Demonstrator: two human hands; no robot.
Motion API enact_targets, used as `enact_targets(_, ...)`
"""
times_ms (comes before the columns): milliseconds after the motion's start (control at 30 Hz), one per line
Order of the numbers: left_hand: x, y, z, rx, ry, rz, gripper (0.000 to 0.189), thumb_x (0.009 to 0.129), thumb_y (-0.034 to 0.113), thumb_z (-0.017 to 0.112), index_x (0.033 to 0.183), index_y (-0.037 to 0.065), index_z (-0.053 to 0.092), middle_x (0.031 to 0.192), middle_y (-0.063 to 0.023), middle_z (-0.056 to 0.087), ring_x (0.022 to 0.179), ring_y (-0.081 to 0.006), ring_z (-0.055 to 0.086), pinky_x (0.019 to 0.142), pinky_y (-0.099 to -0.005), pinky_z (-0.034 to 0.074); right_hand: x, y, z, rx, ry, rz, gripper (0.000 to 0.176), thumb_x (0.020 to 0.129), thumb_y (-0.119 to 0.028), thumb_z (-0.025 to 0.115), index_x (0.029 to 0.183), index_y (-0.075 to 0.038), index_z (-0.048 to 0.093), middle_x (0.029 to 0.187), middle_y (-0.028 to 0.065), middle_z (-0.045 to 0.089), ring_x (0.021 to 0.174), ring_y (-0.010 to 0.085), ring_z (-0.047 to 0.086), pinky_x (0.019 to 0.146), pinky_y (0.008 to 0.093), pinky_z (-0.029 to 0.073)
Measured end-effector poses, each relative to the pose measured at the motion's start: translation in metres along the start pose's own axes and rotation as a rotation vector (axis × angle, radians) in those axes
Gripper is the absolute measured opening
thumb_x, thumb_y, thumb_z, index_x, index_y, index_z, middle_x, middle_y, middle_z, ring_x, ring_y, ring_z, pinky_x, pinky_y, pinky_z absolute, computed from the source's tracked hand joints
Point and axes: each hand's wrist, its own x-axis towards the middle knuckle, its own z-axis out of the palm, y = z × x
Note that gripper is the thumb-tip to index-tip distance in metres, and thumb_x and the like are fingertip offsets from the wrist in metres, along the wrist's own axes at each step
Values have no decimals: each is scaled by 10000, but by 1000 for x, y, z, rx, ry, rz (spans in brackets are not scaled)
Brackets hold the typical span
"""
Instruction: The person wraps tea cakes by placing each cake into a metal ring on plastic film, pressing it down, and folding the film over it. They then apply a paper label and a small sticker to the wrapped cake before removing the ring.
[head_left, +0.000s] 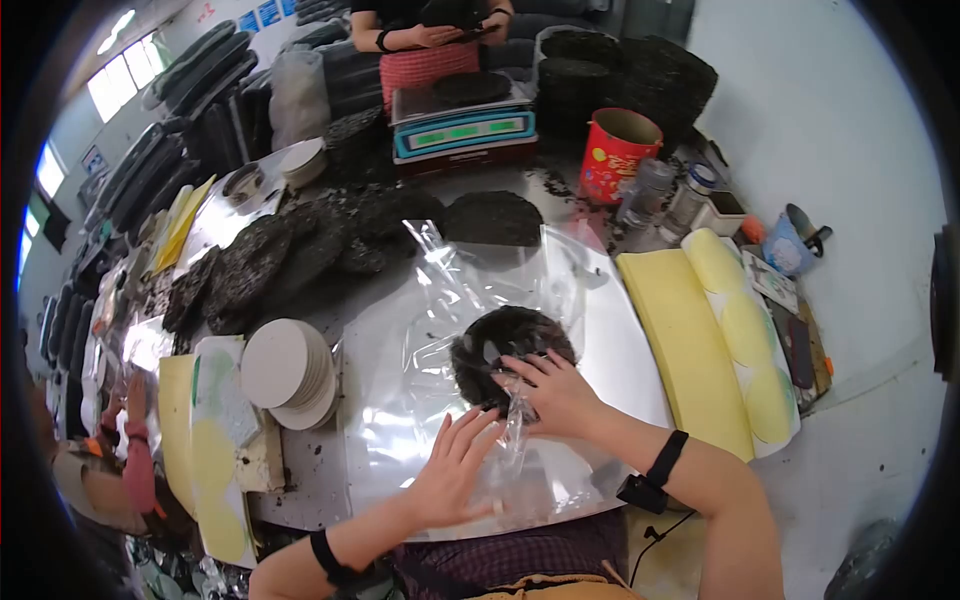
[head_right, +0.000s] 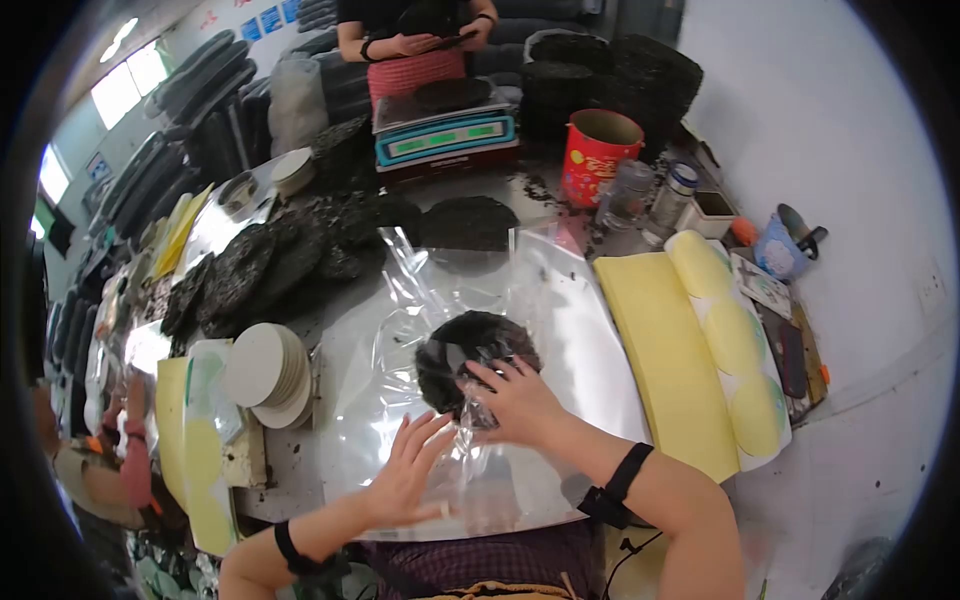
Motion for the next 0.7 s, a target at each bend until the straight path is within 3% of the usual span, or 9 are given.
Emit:
enact_targets(167, -32, -21, -30, 204, 105, -121, 351, 756, 282, 778, 1059, 141, 670, 1266, -93, 561, 1323, -314, 430, 1122, -610, 232, 5, -7, 1, -97, -109, 63, 800, 769, -684, 630, 1368, -160, 550, 1474, 113, 440, 1327, 427, 416, 1124, 589, 271)
enact_targets(233, -13, 41, -51, 344, 275, -31, 144, 803, 234, 744, 924, 164, 710, 1208, -53, 607, 1293, -282, 467, 1104, -585, 270, 3, -12, 1, -77, -163, 80, 772, 792, -685, 611, 1348, -152, 568, 1469, 118, 441, 1345, 448, 388, 1131, 590, 252)
enact_targets(333, -24, 72, -18, -304, 90, 299, 349, 799, 273, 754, 1094, 115, 656, 1301, -142, 554, 1304, -362, 444, 1116, -579, 267, 5, -11, 3, -114, -37, 39, 683, 855, -666, 549, 1285, -137, 593, 1408, 134, 487, 1305, 412, 439, 1137, 593, 231)
enact_targets(400, -39, 26, 58, -257, -116, -95, 665, 761, 325, 791, 1293, 37, 517, 1421, -249, 424, 1344, -448, 365, 1138, -557, 250, 10, -6, -4, 438, -66, 167, 588, 914, -637, 473, 1064, -109, 684, 1130, 124, 655, 1109, 333, 588, 1095, 531, 307)
enact_targets(433, -25, -20, 90, -179, -210, -343, 1028, 698, 364, 832, 1446, -55, 265, 1485, -326, 280, 1381, -503, 267, 1161, -534, 220, 11, -3, 0, 442, -73, 167, 588, 914, -637, 473, 1064, -109, 684, 1130, 124, 655, 1109, 333, 588, 1095, 531, 307)
enact_targets(500, -1, -85, 101, -452, 245, -304, 1316, 625, 349, 882, 1493, -102, 1, 1516, -313, 221, 1414, -405, 262, 1180, -413, 214, 16, 3, 12, 370, -241, 254, 526, 932, -568, 471, 821, -122, 727, 750, 67, 684, 846, 277, 648, 995, 446, 387)
enact_targets(533, 17, -103, 107, -703, 237, -601, 1298, 643, 295, 885, 1502, -84, -11, 1501, -301, 227, 1403, -353, 292, 1175, -373, 220, 17, -8, 17, 289, -150, 265, 466, 895, -505, 543, 678, -134, 724, 557, 40, 621, 697, 264, 641, 884, 390, 412)
enact_targets(633, 78, -65, 30, -333, 787, -246, 983, 764, 133, 781, 1488, -69, 147, 1446, -227, 383, 1334, -333, 423, 1093, -377, 371, 23, -14, 27, -66, -250, 250, 403, 855, -450, 586, 688, -112, 729, 571, 69, 633, 680, 260, 641, 852, 380, 413)
enact_targets(700, 94, -52, 34, -245, 557, -250, 749, 774, 100, 730, 1385, -31, 318, 1308, -198, 502, 1244, -333, 499, 1045, -386, 413, 23, -19, 18, -80, -225, 239, 363, 846, -404, 599, 682, -104, 722, 599, 84, 645, 662, 265, 640, 820, 375, 415)
